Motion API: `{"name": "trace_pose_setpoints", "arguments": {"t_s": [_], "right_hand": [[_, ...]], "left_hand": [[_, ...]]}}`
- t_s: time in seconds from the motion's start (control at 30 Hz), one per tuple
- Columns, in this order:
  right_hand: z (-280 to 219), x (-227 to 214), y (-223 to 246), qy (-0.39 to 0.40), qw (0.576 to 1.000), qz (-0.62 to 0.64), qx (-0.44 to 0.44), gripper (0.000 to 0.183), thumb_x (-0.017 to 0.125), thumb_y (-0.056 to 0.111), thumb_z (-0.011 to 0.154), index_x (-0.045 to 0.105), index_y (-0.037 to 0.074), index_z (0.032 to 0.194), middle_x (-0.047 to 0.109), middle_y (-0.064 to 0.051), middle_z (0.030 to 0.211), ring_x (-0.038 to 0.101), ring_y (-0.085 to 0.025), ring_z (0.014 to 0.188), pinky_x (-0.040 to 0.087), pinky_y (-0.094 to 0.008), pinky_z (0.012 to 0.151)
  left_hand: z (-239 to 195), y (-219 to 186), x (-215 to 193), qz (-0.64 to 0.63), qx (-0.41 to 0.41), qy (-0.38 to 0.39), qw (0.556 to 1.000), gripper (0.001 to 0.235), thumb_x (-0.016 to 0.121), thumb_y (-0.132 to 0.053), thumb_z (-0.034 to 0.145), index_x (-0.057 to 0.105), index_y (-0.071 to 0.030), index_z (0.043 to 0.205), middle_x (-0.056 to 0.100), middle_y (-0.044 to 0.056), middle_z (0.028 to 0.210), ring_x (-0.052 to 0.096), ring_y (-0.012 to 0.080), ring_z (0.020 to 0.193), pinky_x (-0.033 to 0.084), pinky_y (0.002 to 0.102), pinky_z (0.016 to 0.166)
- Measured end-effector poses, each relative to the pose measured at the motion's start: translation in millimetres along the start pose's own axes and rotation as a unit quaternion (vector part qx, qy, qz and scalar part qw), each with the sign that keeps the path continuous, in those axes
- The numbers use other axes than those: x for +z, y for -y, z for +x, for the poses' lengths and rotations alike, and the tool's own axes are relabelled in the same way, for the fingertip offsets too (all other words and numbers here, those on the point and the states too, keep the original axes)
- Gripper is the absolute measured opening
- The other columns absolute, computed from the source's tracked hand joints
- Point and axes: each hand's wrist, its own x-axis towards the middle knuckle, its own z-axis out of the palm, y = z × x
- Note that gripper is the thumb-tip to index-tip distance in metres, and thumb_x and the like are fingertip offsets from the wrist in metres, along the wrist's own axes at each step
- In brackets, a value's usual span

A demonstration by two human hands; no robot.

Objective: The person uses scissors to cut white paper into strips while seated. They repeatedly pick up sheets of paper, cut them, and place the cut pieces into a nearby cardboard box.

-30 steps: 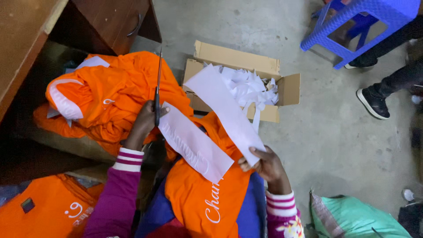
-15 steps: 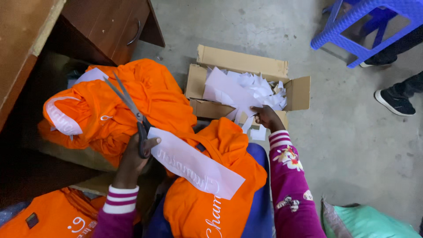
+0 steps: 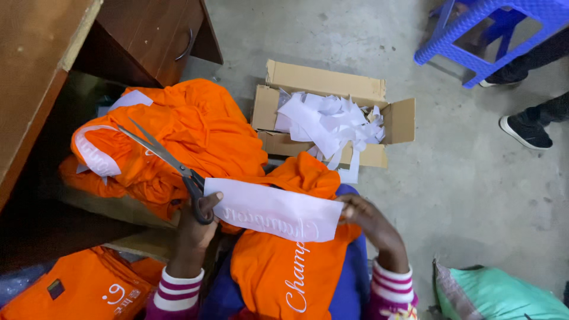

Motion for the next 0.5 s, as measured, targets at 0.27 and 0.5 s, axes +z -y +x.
{"name": "trace_pose_setpoints", "arguments": {"t_s": [0.27, 0.5], "right_hand": [[-64, 32, 22, -0.303, 0.933, -0.018, -0.193, 0.017, 0.076, 0.015, 0.095, 0.069, 0.008, 0.109, 0.073, -0.002, 0.093, 0.065, -0.01, 0.078, 0.053, -0.025, 0.064], [-43, 70, 159, -0.393, 0.732, -0.286, -0.477, 0.006, 0.072, -0.002, 0.108, 0.071, -0.008, 0.109, 0.07, -0.014, 0.094, 0.061, -0.022, 0.084, 0.048, -0.036, 0.075]], "left_hand": [[-76, -11, 6, 0.042, -0.001, 0.054, 0.998, 0.058, 0.077, 0.002, 0.079, 0.025, -0.022, 0.067, 0.019, -0.01, 0.063, 0.019, 0.005, 0.047, 0.011, 0.028, 0.046], [-196, -45, 41, 0.611, -0.007, 0.084, 0.787, 0.075, 0.07, -0.067, 0.075, 0.054, -0.022, 0.134, 0.061, 0.011, 0.128, 0.066, 0.0338, 0.124, 0.052, 0.053, 0.1]]}}
